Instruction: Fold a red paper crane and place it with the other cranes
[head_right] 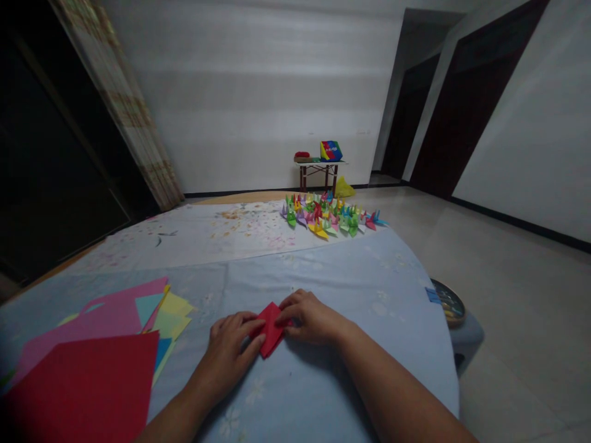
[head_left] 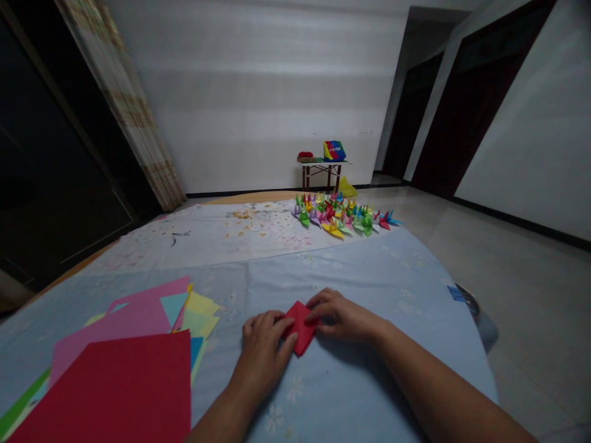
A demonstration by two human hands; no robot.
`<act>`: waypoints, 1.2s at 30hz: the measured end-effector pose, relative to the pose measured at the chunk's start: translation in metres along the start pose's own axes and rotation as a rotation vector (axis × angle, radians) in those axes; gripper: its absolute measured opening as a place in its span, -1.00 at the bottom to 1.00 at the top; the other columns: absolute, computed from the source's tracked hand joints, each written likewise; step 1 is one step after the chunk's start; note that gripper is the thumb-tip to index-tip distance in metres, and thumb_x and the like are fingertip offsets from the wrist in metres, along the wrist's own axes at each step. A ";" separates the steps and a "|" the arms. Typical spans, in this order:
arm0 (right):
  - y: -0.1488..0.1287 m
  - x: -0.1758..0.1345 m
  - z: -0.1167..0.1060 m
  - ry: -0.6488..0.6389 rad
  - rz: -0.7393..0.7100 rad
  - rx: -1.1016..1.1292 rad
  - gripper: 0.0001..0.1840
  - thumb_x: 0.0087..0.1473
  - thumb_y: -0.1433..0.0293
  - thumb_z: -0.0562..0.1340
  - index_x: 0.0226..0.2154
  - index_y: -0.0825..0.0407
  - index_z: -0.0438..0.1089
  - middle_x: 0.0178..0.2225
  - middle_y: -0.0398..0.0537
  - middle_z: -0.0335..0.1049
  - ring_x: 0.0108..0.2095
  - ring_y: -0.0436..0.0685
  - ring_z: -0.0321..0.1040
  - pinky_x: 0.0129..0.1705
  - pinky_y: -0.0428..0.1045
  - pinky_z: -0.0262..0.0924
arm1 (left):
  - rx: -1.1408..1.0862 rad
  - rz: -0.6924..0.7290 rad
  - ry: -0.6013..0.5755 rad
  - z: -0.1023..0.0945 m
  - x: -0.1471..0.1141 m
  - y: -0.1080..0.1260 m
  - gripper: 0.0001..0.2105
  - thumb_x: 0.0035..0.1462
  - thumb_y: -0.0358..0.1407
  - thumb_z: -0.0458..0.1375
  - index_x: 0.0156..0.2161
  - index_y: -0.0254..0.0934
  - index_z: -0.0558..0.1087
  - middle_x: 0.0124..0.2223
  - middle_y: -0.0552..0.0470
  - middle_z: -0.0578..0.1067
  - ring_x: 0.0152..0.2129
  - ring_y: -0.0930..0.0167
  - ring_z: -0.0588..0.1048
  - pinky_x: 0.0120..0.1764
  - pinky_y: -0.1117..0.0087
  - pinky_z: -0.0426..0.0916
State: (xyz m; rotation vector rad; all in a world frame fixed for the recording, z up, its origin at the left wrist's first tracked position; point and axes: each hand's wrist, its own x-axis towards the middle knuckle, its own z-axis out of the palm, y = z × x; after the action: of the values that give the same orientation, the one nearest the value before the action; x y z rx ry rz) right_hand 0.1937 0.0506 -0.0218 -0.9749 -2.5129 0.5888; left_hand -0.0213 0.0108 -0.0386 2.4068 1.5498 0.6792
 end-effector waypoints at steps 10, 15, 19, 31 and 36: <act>0.002 -0.002 -0.005 -0.079 0.005 0.052 -0.82 0.00 0.26 0.24 -0.27 -0.14 0.48 -0.17 -0.11 0.40 -0.08 0.12 0.18 0.00 0.05 0.00 | -0.020 0.008 -0.094 -0.006 -0.001 0.003 -0.70 0.01 -0.16 0.14 -0.09 -0.03 0.43 -0.08 0.02 0.38 -0.08 0.25 0.28 0.01 0.11 0.05; 0.008 -0.002 -0.005 -0.093 0.024 0.149 -0.78 0.03 0.23 0.21 -0.25 -0.09 0.47 -0.17 -0.10 0.42 -0.09 0.10 0.22 0.01 0.03 0.00 | -0.025 0.007 -0.103 -0.005 0.000 0.000 -0.70 -0.03 -0.14 0.17 -0.12 -0.04 0.45 -0.11 0.02 0.37 -0.09 0.25 0.27 0.01 0.11 0.04; 0.011 0.000 -0.001 -0.050 0.030 0.158 -0.76 0.03 0.22 0.21 -0.26 -0.03 0.46 -0.24 -0.10 0.45 -0.16 0.07 0.28 -0.04 -0.01 0.02 | -0.035 0.014 -0.111 -0.006 0.000 0.000 -0.70 -0.02 -0.15 0.17 -0.11 -0.03 0.44 -0.11 0.03 0.36 -0.10 0.26 0.26 0.01 0.12 0.05; 0.003 0.007 0.011 0.034 0.194 0.074 -0.84 -0.04 0.26 0.26 -0.36 -0.05 0.48 -0.34 -0.13 0.45 -0.20 0.11 0.25 -0.11 0.01 0.00 | -0.001 0.052 -0.107 -0.006 -0.001 0.002 -0.72 -0.03 -0.20 0.16 -0.13 -0.02 0.44 -0.13 0.04 0.35 -0.11 0.25 0.25 0.01 0.12 0.05; 0.000 0.008 0.015 0.049 0.225 0.039 -0.86 -0.06 0.29 0.27 -0.38 -0.05 0.48 -0.35 -0.13 0.43 -0.22 0.11 0.23 -0.11 0.02 -0.04 | 0.016 0.077 -0.095 -0.003 -0.001 -0.001 -0.71 -0.05 -0.24 0.19 -0.14 -0.03 0.44 -0.09 0.04 0.35 -0.08 0.25 0.24 0.02 0.11 0.02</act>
State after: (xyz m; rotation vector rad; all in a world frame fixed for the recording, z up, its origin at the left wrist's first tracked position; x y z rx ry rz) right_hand 0.1811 0.0527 -0.0329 -1.2510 -2.3573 0.6690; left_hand -0.0242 0.0100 -0.0363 2.4828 1.4384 0.5597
